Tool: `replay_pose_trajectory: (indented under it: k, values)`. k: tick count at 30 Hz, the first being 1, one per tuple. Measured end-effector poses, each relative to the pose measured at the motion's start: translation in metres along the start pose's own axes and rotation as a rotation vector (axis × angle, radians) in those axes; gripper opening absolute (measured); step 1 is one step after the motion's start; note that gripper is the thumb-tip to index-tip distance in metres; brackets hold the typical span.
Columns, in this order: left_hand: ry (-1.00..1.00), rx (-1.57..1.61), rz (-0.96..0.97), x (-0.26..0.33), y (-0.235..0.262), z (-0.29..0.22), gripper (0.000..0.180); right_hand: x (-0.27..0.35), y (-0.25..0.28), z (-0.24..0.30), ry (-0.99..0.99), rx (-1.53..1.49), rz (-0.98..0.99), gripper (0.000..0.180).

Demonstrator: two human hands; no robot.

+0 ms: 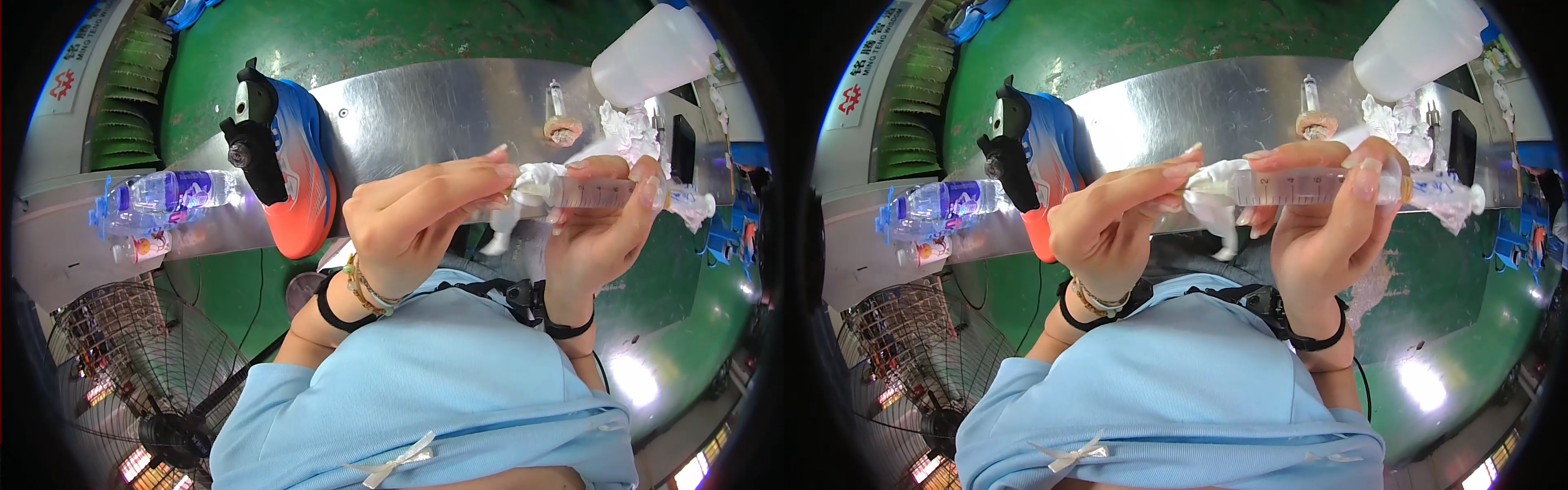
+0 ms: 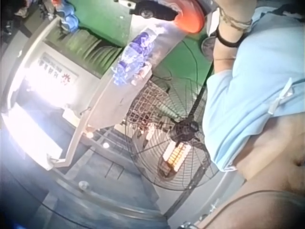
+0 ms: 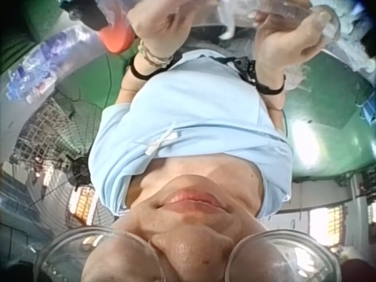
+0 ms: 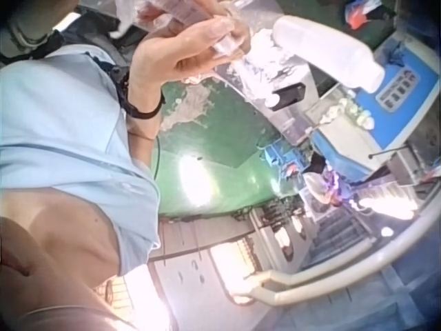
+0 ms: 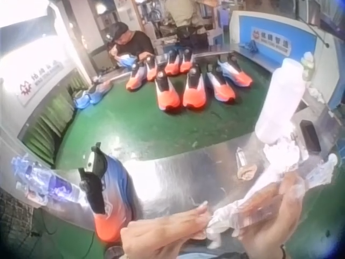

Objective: Applying fluid from a syringe to a wipe and using it to clean or polish a shoe.

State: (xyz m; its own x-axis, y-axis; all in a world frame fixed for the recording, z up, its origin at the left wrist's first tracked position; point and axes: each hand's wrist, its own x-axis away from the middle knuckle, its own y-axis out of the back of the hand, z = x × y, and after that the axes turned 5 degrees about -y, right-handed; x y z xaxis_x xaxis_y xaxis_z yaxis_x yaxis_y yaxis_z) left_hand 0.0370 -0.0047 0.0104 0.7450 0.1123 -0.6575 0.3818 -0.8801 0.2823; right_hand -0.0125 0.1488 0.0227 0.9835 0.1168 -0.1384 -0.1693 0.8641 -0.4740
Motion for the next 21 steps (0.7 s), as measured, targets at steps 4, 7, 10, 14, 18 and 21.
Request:
replay_pose_trajectory:
  k: [4, 7, 10, 14, 18, 21]
  values:
    - [-0.175, 0.006, -0.085, 0.001, 0.000, 0.002, 0.019, 0.008, -0.005, 0.003, 0.010, 0.062, -0.033, 0.026]
    - [-0.176, 0.012, -0.041, 0.002, 0.005, -0.002, 0.019, 0.009, -0.006, 0.005, -0.008, 0.082, -0.045, 0.027]
    - [-0.197, 0.033, -0.001, 0.002, 0.009, -0.003, 0.022, 0.009, -0.005, 0.009, -0.010, 0.099, -0.008, 0.027]
    - [-0.232, 0.093, 0.003, 0.005, 0.011, -0.001, 0.025, 0.013, -0.007, 0.006, -0.016, 0.063, 0.036, 0.024]
    - [-0.198, 0.104, 0.065, 0.006, 0.017, -0.003, 0.024, 0.016, -0.015, -0.001, 0.097, 0.093, -0.034, 0.029]
    - [-0.173, 0.116, 0.054, 0.007, 0.017, -0.003, 0.023, 0.016, -0.014, 0.001, 0.062, 0.155, -0.012, 0.029]
